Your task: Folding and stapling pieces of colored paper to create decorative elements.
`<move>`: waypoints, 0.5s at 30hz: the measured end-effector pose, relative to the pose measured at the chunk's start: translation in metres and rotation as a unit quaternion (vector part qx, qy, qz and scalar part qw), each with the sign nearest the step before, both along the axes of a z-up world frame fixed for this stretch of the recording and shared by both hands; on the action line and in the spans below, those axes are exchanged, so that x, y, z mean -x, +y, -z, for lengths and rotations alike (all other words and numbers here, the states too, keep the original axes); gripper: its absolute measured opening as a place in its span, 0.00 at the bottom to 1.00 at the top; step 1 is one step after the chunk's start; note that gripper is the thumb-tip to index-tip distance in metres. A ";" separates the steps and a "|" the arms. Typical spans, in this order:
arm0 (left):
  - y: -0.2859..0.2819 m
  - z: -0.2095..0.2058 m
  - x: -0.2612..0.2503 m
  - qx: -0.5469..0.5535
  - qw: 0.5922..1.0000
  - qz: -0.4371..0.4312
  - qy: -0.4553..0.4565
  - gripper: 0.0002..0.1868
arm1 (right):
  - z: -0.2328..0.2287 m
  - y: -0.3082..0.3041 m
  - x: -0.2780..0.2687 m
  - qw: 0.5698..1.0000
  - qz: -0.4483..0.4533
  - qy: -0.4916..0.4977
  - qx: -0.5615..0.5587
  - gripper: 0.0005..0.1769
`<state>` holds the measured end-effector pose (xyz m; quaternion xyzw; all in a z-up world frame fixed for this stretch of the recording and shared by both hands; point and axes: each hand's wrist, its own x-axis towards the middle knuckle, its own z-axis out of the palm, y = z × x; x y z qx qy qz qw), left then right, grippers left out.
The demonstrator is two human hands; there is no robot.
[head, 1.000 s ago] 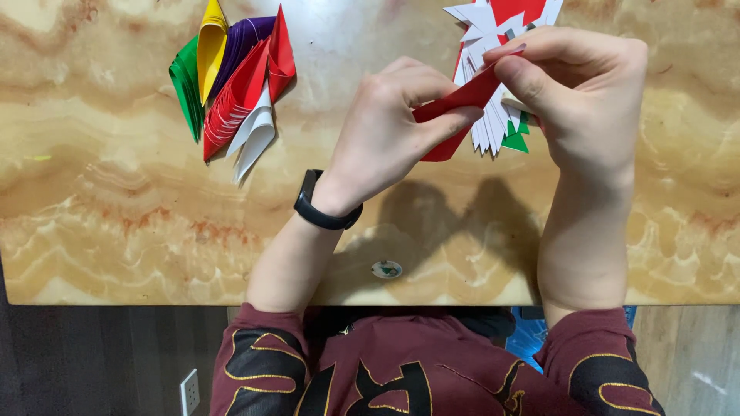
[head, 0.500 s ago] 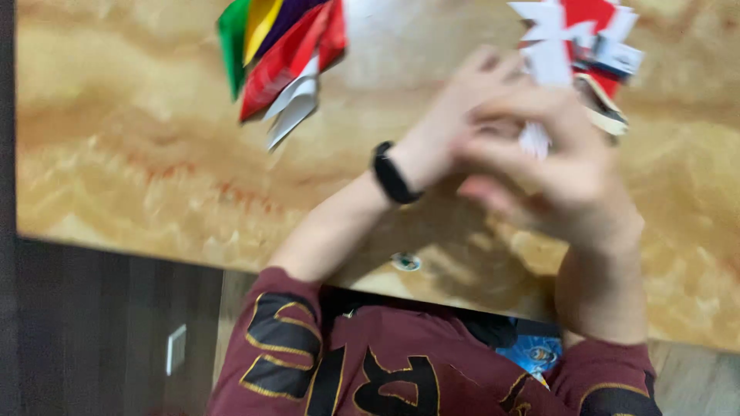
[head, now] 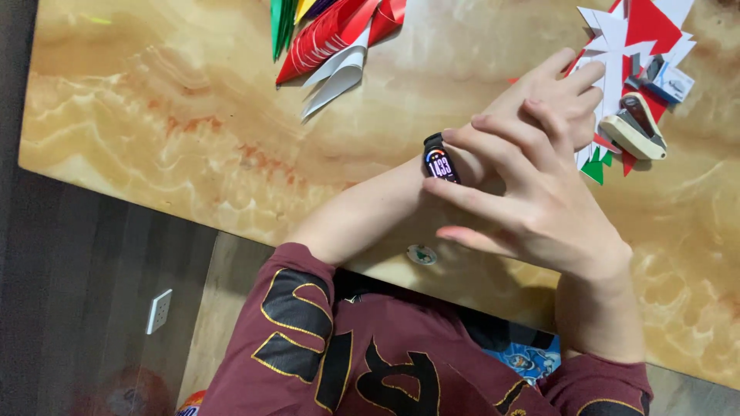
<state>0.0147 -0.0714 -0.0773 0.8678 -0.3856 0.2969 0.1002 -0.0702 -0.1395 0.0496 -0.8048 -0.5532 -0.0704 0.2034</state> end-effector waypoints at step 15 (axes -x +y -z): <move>0.021 -0.029 0.004 0.135 0.989 0.035 -0.052 0.07 | 0.004 0.003 0.003 0.997 0.036 -0.030 -0.066 0.18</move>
